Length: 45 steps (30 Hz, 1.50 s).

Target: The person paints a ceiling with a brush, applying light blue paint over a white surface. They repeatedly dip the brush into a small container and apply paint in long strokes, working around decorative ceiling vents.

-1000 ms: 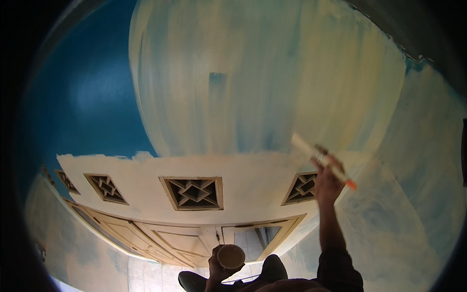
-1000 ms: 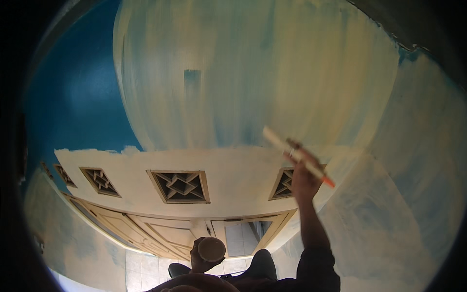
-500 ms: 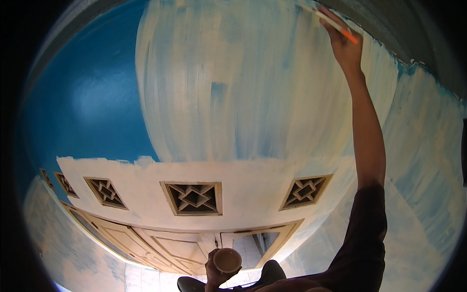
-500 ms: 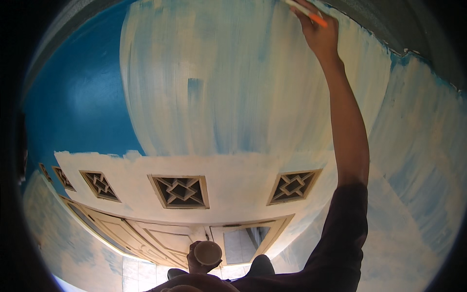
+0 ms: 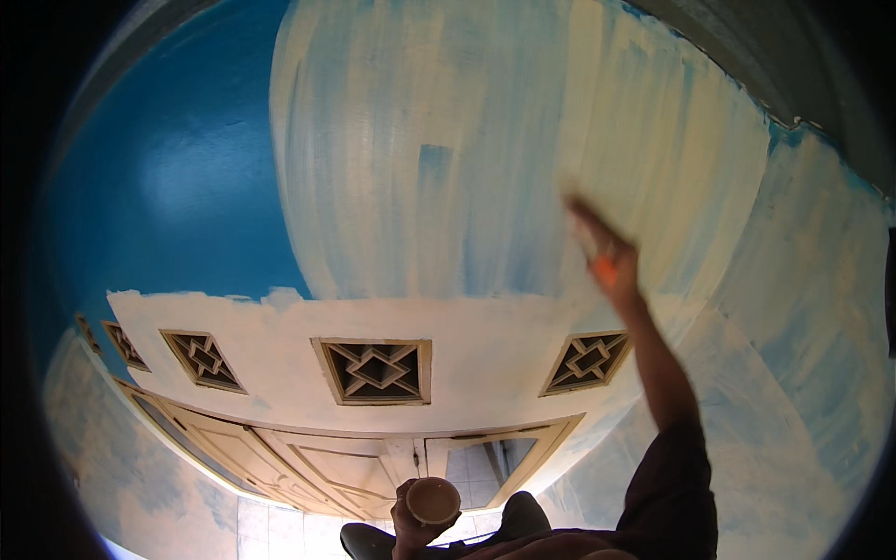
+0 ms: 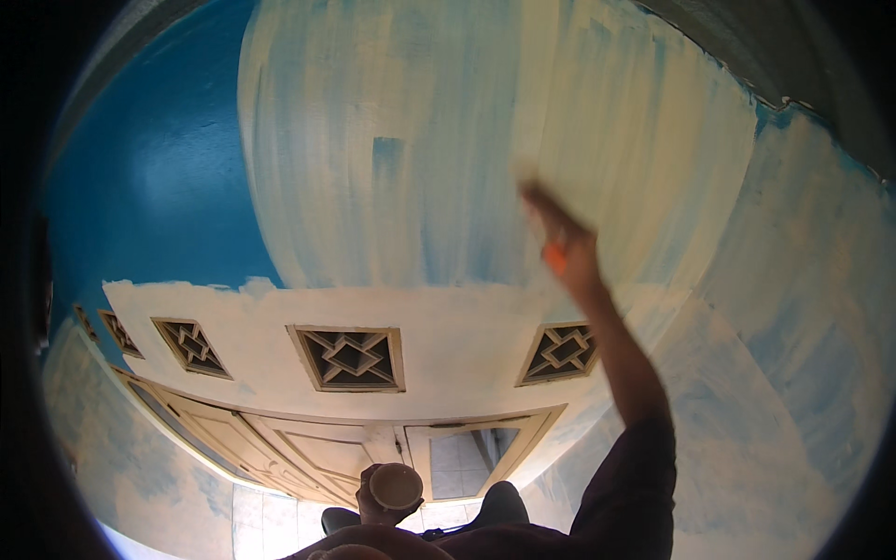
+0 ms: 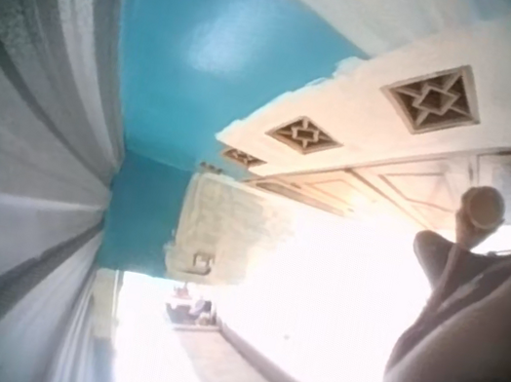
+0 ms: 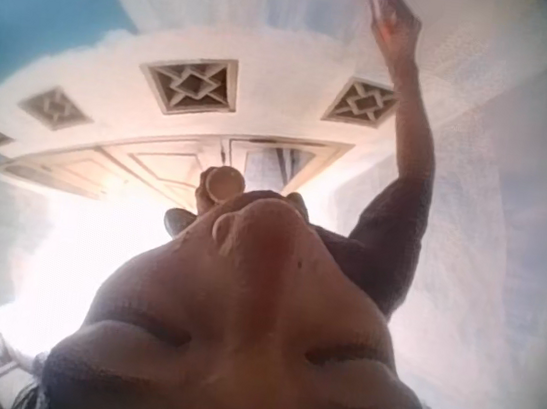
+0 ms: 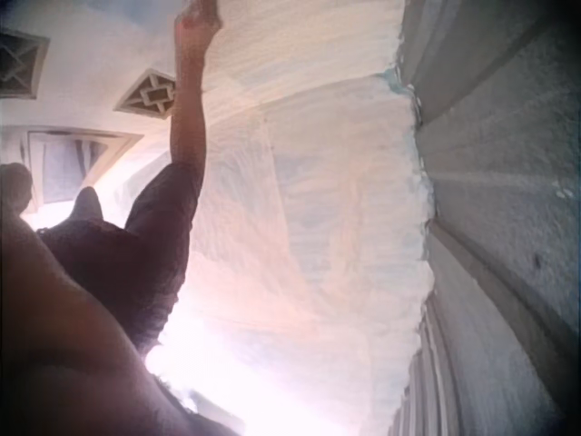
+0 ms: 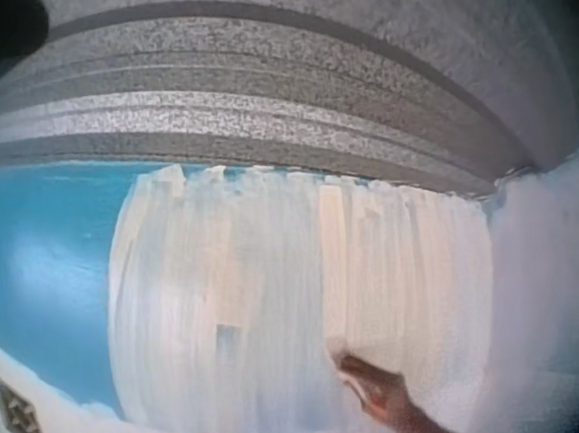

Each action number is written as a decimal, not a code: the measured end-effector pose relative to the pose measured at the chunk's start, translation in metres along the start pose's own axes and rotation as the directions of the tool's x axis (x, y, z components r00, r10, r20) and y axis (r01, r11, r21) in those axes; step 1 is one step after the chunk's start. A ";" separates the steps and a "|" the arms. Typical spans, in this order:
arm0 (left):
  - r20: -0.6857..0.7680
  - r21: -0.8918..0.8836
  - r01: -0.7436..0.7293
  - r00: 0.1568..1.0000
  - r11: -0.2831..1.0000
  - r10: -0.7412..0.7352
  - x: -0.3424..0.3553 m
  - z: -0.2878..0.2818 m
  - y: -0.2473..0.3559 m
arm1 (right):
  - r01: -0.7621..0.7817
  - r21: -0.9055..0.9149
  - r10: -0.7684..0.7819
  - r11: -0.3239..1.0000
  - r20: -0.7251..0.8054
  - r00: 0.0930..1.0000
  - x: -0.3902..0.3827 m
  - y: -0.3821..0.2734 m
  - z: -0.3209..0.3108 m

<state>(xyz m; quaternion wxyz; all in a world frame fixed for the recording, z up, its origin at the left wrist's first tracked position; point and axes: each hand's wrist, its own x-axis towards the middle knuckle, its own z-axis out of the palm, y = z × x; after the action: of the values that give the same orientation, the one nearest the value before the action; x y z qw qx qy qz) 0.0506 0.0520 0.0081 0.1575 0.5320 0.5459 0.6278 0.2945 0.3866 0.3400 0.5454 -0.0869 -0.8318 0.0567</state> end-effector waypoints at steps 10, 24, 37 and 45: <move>0.052 0.082 -0.021 0.999 0.996 0.017 -0.002 -0.008 0.002 | -0.078 0.600 0.110 0.796 -0.017 0.994 -0.001 -0.023 -0.011; -0.015 0.073 0.019 1.000 0.997 -0.018 -0.014 -0.005 0.008 | 0.326 -0.728 -0.407 0.603 0.070 0.911 0.136 -0.009 -0.027; -0.015 0.083 0.195 0.981 0.977 -0.194 -0.003 -0.013 0.029 | 0.405 -0.358 -0.428 0.841 0.016 0.904 0.077 -0.018 -0.008; 0.001 0.056 0.094 0.996 0.994 -0.094 0.002 0.004 0.008 | 0.428 -0.737 -0.556 0.523 0.085 0.827 0.236 -0.067 -0.053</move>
<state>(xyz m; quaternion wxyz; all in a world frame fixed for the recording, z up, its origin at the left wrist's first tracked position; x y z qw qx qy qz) 0.0564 0.0524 0.0154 0.1729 0.5108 0.5876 0.6033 0.2453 0.3699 0.5858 0.5225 -0.0615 -0.7259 -0.4430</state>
